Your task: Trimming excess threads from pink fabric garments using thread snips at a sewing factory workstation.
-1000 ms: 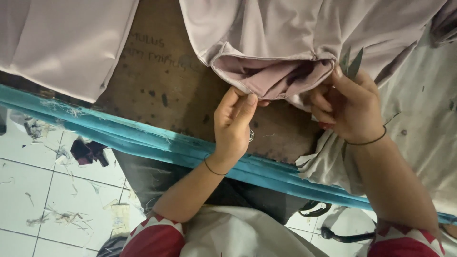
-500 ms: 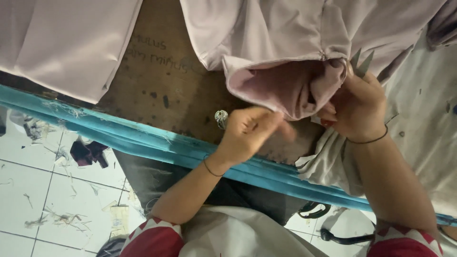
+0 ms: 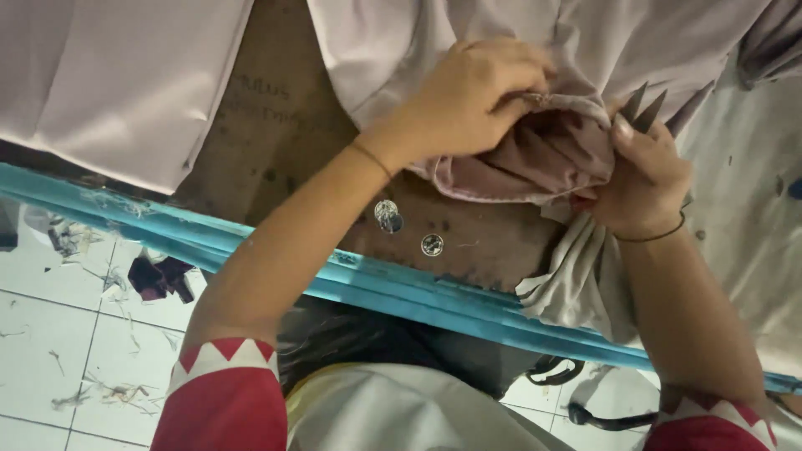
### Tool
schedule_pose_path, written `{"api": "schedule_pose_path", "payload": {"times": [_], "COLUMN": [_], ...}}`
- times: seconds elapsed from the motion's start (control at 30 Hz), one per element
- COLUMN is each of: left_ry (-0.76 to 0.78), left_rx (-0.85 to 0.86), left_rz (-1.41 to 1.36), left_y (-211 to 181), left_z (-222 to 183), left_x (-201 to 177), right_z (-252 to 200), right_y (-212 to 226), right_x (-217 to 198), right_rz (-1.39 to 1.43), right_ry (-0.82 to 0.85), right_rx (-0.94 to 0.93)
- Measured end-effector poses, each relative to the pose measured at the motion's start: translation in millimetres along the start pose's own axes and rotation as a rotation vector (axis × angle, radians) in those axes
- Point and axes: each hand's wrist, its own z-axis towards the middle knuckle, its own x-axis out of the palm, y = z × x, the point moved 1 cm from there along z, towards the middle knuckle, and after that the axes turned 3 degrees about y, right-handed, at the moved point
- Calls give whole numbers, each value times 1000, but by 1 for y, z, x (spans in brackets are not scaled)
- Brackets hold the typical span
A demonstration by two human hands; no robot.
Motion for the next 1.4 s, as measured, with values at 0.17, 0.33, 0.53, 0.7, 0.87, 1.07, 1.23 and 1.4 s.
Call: {"api": "schedule_pose_path", "payload": {"times": [0.17,0.33,0.53,0.7,0.87,1.07,1.23,1.4], "left_ry": [208,254,278,289,321,336,270,216], "left_rx": [-206,-248,-344,-556,-470,-330,-428,-441], "left_rz": [-972,-1027,-1083,-991,-942,-1055,-1106,-1268], "left_y": [24,24,21,38,49,29,4,-15], "left_z": [2,-4,-2,-4,-9,-5,-7,-9], "left_x": [-7,-10,-16,-1,10,5,7,1], "right_z": [8,15,17,24,19,-1,-5,4], "right_y": [1,0,-2,1,3,9,-14,-16], "right_x": [-18,-25,-39,-20,-18,10,16,22], "right_rz": [-105,-242,-338,-277,-1190,-1473,-1675,-1618], "right_ry": [-101,-250,-285,-350,-511,-210,-95,-137], "right_rx": [49,74,80,156,-56,-713,-870,-822]}}
